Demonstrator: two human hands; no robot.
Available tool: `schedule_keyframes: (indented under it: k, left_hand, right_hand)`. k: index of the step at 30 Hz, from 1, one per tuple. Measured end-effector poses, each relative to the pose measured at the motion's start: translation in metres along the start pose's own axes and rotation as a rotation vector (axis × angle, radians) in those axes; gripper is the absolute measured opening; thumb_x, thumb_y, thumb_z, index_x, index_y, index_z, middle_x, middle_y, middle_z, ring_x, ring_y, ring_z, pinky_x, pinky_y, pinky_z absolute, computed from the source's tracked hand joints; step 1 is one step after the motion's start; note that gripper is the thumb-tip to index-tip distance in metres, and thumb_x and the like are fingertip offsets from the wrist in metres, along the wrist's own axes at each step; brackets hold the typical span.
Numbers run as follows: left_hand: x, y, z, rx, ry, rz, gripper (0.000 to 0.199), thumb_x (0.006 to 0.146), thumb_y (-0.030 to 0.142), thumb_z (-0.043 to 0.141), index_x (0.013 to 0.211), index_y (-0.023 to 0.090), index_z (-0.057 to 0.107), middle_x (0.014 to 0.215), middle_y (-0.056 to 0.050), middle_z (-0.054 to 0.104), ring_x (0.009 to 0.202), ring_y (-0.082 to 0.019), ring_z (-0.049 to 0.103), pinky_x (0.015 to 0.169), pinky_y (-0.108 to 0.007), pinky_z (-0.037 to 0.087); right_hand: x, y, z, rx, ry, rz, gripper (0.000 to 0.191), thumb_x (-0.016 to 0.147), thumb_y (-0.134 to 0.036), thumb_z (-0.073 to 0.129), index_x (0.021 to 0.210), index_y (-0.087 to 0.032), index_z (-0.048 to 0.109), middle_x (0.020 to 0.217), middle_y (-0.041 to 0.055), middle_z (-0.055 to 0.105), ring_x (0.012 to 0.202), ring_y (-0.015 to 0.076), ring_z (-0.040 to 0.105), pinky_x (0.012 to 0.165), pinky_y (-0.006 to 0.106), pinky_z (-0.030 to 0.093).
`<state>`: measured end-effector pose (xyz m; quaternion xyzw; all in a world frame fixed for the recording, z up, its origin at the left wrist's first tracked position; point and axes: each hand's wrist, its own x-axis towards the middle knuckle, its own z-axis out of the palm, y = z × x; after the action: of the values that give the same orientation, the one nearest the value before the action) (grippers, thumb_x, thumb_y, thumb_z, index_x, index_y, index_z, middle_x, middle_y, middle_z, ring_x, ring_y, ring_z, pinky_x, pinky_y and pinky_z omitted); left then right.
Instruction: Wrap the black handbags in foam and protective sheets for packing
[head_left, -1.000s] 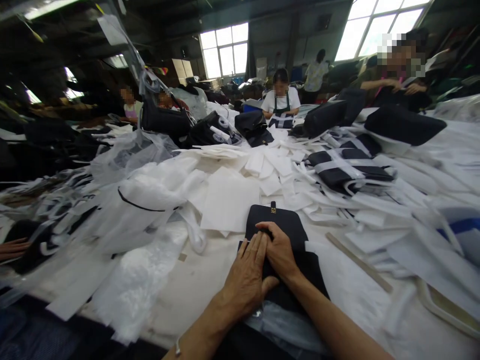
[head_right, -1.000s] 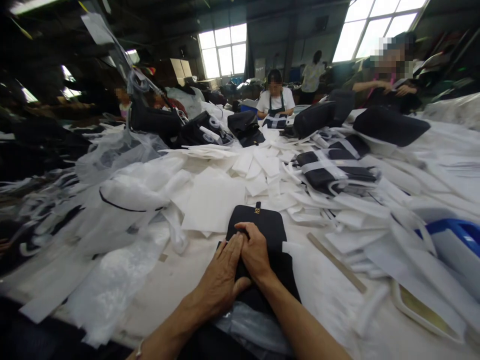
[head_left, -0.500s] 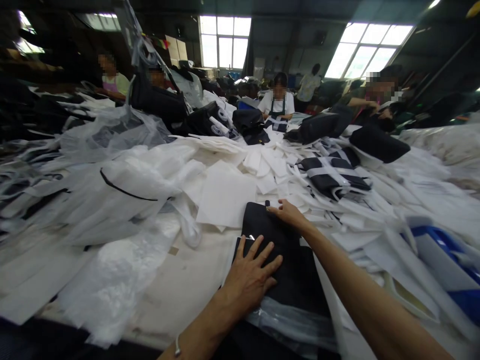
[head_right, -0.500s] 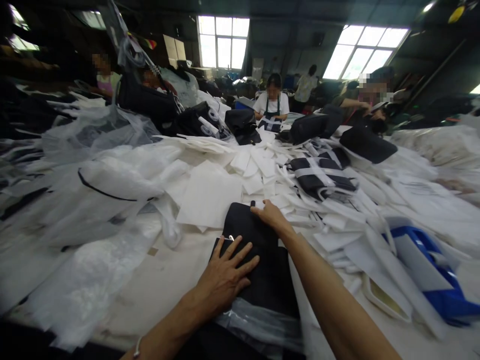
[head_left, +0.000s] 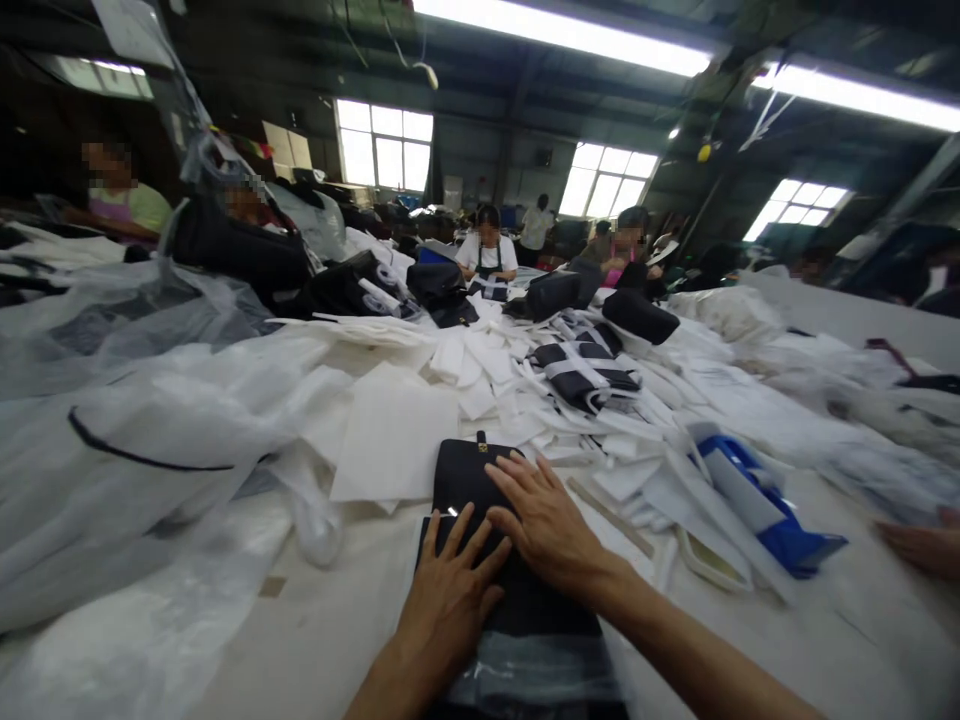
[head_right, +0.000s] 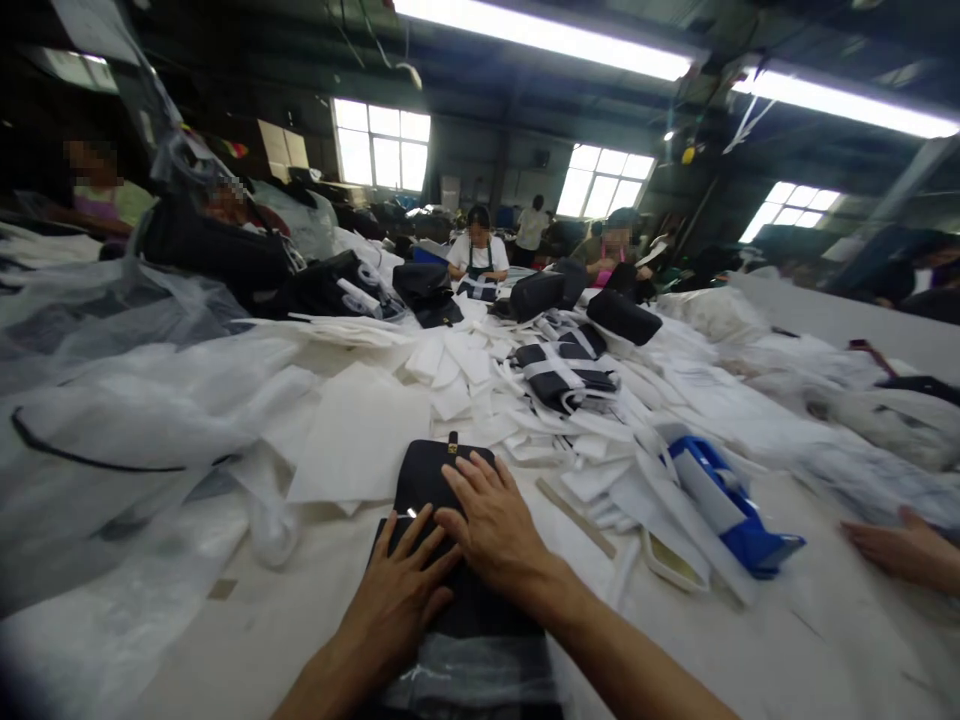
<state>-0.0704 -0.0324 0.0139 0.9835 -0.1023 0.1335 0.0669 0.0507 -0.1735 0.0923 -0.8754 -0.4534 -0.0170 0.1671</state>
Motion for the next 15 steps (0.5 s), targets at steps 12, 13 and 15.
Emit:
schedule_keyframes:
  k: [12, 13, 15]
  left_hand:
    - [0.006, -0.024, 0.022, 0.380, 0.364, 0.260, 0.067, 0.077, 0.020, 0.054, 0.139, 0.042, 0.045, 0.135, 0.007, 0.060, 0.123, -0.026, 0.048, 0.116, -0.051, 0.000]
    - [0.007, -0.026, 0.022, 0.387, 0.368, 0.263, 0.067, 0.076, 0.019, 0.054, 0.138, 0.043, 0.046, 0.133, 0.008, 0.061, 0.122, -0.026, 0.049, 0.116, -0.049, 0.003]
    - [0.008, -0.028, 0.021, 0.403, 0.360, 0.258, 0.067, 0.077, 0.020, 0.054, 0.138, 0.045, 0.045, 0.133, 0.009, 0.061, 0.121, -0.024, 0.050, 0.114, -0.045, 0.012]
  right_hand:
    - [-0.021, 0.033, 0.037, 0.177, -0.116, 0.154, 0.062, 0.097, -0.053, 0.038, 0.149, -0.022, 0.035, 0.156, 0.0100, 0.031, 0.146, 0.0281, 0.021, 0.119, 0.053, 0.011]
    - [-0.022, 0.034, 0.039, 0.200, -0.108, 0.154, 0.061, 0.096, -0.053, 0.039, 0.149, -0.022, 0.036, 0.156, 0.0100, 0.032, 0.146, 0.0284, 0.022, 0.119, 0.053, 0.012]
    - [-0.022, 0.036, 0.042, 0.257, -0.072, 0.162, 0.059, 0.095, -0.050, 0.044, 0.147, -0.021, 0.040, 0.154, 0.0097, 0.037, 0.145, 0.0279, 0.026, 0.119, 0.051, 0.015]
